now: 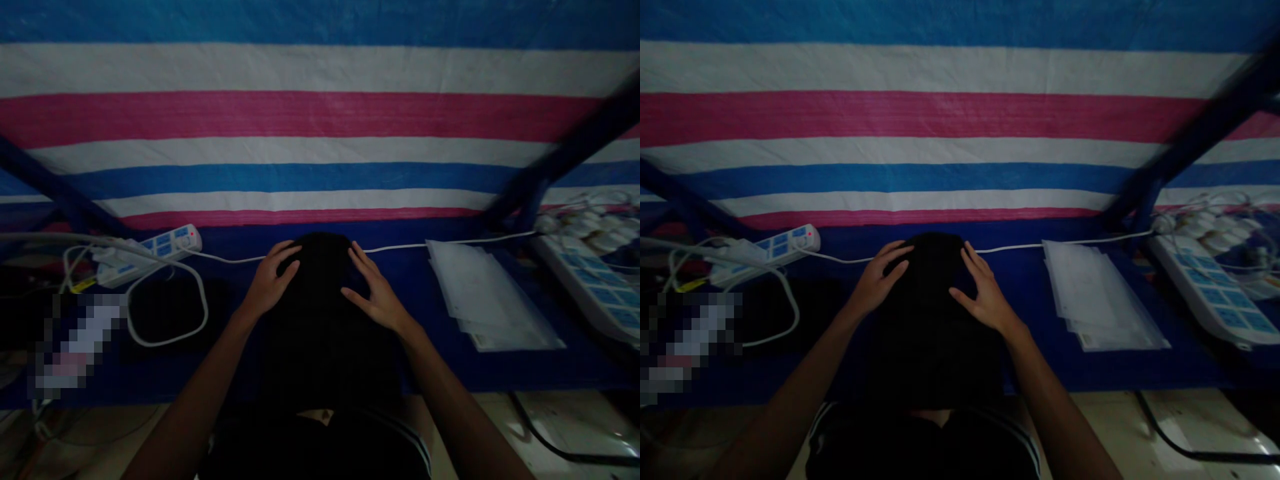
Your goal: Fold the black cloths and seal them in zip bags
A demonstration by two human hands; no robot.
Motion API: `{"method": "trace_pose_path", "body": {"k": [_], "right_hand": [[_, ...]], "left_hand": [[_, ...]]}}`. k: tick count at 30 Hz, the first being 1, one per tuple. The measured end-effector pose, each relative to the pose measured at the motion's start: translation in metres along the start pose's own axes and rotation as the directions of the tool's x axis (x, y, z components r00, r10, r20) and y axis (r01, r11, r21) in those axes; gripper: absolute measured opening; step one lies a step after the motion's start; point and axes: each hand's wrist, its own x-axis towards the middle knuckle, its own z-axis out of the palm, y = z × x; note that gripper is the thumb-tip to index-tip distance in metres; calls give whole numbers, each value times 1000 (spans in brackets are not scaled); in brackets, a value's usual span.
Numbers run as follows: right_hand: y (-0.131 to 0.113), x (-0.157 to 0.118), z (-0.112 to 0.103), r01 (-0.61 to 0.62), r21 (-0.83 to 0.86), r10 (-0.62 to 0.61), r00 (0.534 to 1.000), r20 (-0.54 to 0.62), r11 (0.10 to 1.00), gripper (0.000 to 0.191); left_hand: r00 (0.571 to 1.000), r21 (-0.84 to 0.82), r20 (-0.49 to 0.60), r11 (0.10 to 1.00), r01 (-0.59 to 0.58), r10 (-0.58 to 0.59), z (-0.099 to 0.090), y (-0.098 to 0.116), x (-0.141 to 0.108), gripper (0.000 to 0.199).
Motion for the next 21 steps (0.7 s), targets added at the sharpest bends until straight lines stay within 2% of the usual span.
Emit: {"method": "trace_pose_path", "body": {"k": [3, 6, 8, 10, 13, 17, 21], "right_hand": [[2, 0, 0, -27, -35, 26, 999, -36, 999, 88], [3, -1, -1, -64, -71, 61, 997, -51, 995, 85], [5, 0, -3, -71, -93, 66, 996, -58, 993, 82], [6, 0, -4, -65, -116, 58, 996, -62, 991, 77], [9, -1, -1, -52, -177, 48, 998, -32, 983, 70], [14, -6, 10, -95, -369, 110, 994, 20, 924, 74], [20, -9, 16, -141, -488, 162, 987, 1, 862, 79]], "left_hand": [[999, 109, 31, 994, 3, -6, 3, -13, 16, 47], [999, 309, -37, 951, 9, 2, 13, -10, 12, 57], [997, 368, -37, 928, -55, 74, 21, 5, -5, 56], [990, 381, 68, 914, -139, 122, 28, 26, -30, 51], [976, 408, 196, 897, -171, 97, 35, 48, -67, 52], [951, 448, 307, 874, -188, 47, 36, 45, -95, 72], [943, 493, 331, 845, -208, 39, 32, 35, -102, 88]]}}
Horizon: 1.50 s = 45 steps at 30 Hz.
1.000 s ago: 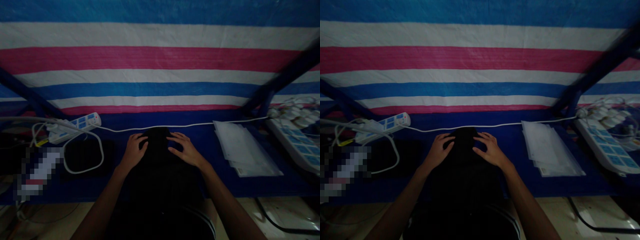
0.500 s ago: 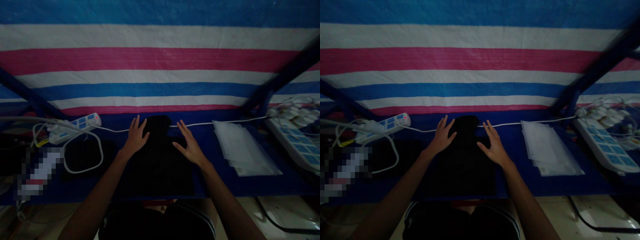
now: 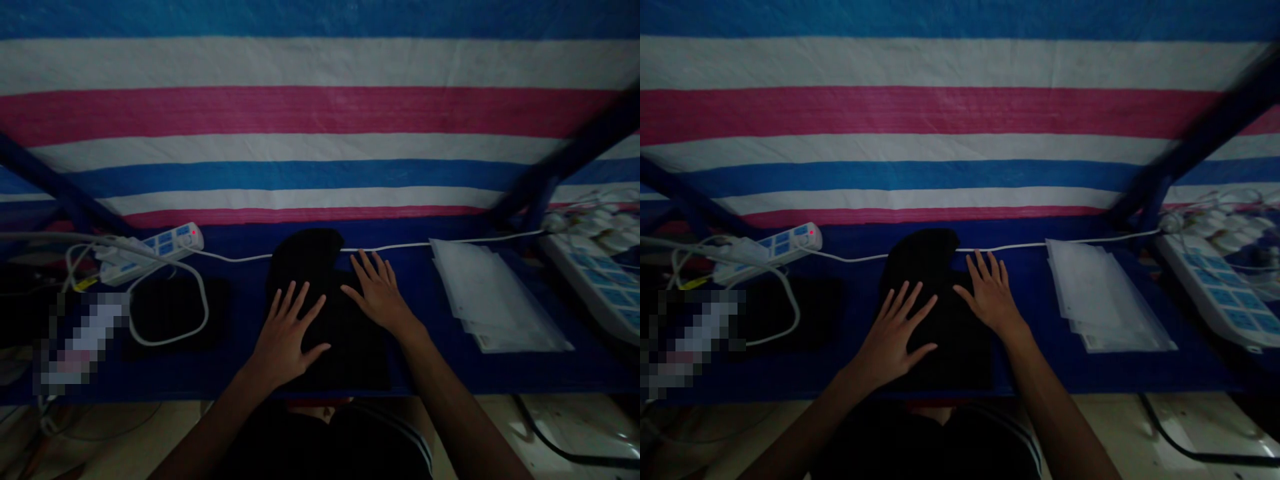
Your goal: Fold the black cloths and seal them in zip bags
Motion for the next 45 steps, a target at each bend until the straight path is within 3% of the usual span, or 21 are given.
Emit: {"method": "trace_pose_path", "body": {"k": [4, 7, 11, 13, 17, 22, 28, 30, 35, 40, 45], "right_hand": [[-5, 0, -14, -73, -3, 73, 993, -97, 997, 76], [-32, -8, -28, -75, 37, 80, 986, -148, 997, 77], [-79, -32, -21, 34, 101, -31, 999, -24, 994, 69], [-89, -45, -10, 44, 89, -46, 999, 11, 995, 67], [-76, -62, 1, 60, 18, -60, 998, 17, 998, 80], [-58, -75, -7, 56, -28, -56, 998, 9, 998, 95], [-60, -79, -11, 17, -68, -16, 1000, 16, 998, 101], [-66, -73, -13, -2, -79, 3, 1000, 9, 997, 105], [-77, -49, -9, 20, -61, -19, 1000, 9, 998, 81], [-69, -45, 2, 67, -138, -59, 996, 59, 988, 72], [-47, -57, -2, 9, -181, -8, 1000, 5, 983, 77]], "left_hand": [[1000, 27, -17, 1000, -3, 3, 2, 1, -1, 92], [999, 29, -50, 999, 14, -13, 6, 6, -1, 96], [996, 21, -87, 999, 31, -29, 9, 9, -1, 105], [996, 18, -83, 1000, 26, -24, 9, 8, -2, 109], [999, 22, -38, 1000, -1, 2, 4, 1, -11, 116], [998, 13, 27, 998, -59, 58, -2, -9, -21, 124], [988, -45, 91, 992, -119, 122, -15, -14, -22, 126], [988, -69, 97, 991, -113, 119, -20, -10, -19, 118], [998, -21, -50, 999, 42, -43, -12, 2, -6, 70], [996, 80, -52, 994, 70, -66, 1, -5, -2, 73], [997, 121, -35, 990, 69, -66, -7, -23, -10, 79]]}}
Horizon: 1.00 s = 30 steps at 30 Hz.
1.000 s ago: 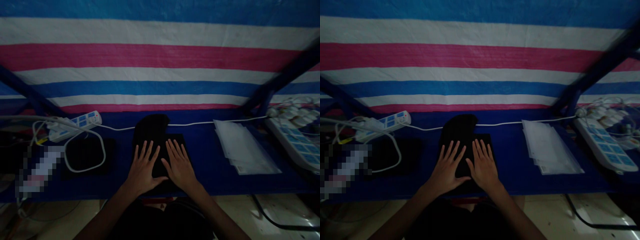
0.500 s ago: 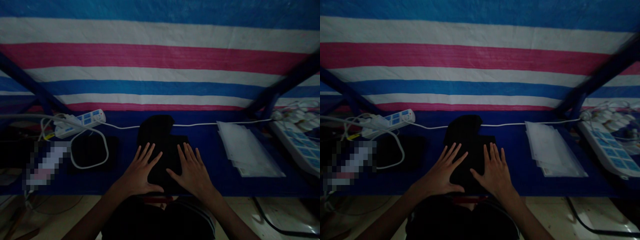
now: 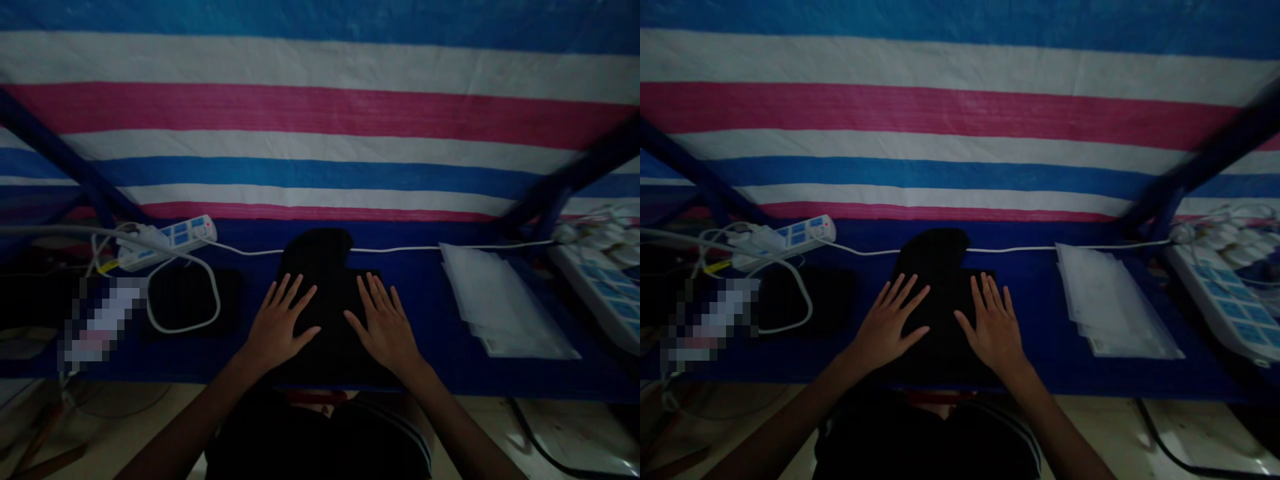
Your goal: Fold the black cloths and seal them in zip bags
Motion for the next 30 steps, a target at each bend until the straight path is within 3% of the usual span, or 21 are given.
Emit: {"method": "trace_pose_path", "body": {"k": [5, 9, 13, 23, 27, 30], "right_hand": [[6, -8, -8, -44, -9, 43, 999, -32, 999, 81], [-21, -15, -16, 12, 19, -12, 1000, -6, 1000, 81], [-43, -26, -15, 79, 68, -82, 995, 49, 995, 80], [-27, -45, -14, -10, 6, 10, 999, 30, 1000, 98], [-33, -27, -26, -15, -15, 16, 999, 29, 1000, 105], [-39, -2, -28, 6, 6, -6, 998, 61, 1000, 92]], "left_hand": [[1000, 7, -22, 1000, 17, -17, -8, 2, -4, 76], [999, -15, -43, 999, 28, -29, -13, 30, -7, 67], [1000, -58, 14, 998, 4, -3, -7, 49, -16, 67], [998, -29, 7, 998, 57, -57, -5, 32, -36, 82], [998, -37, 0, 997, 62, -62, -14, 33, -29, 80], [998, -31, -9, 997, 68, -69, -17, 33, -14, 69]]}}
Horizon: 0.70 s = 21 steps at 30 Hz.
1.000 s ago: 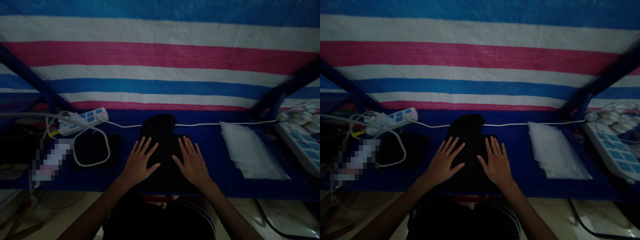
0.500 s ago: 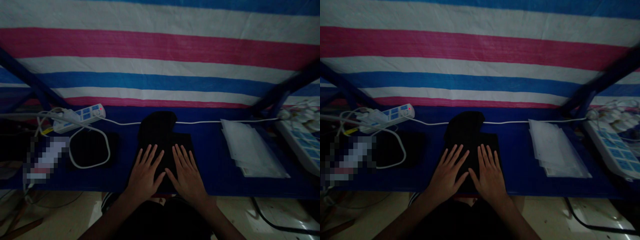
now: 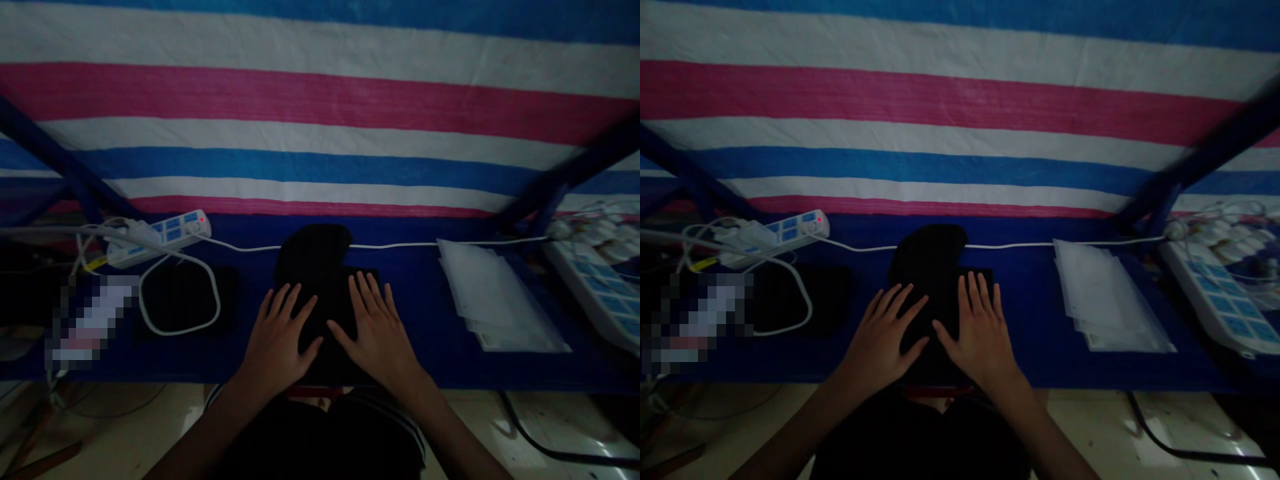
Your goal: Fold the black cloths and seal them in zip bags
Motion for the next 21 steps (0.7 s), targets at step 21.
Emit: {"method": "trace_pose_path", "body": {"k": [21], "right_hand": [[38, 0, 26, -65, 24, 67, 994, -88, 998, 81]], "left_hand": [[994, 40, -76, 996, 83, -80, 19, -19, 4, 66]]}}
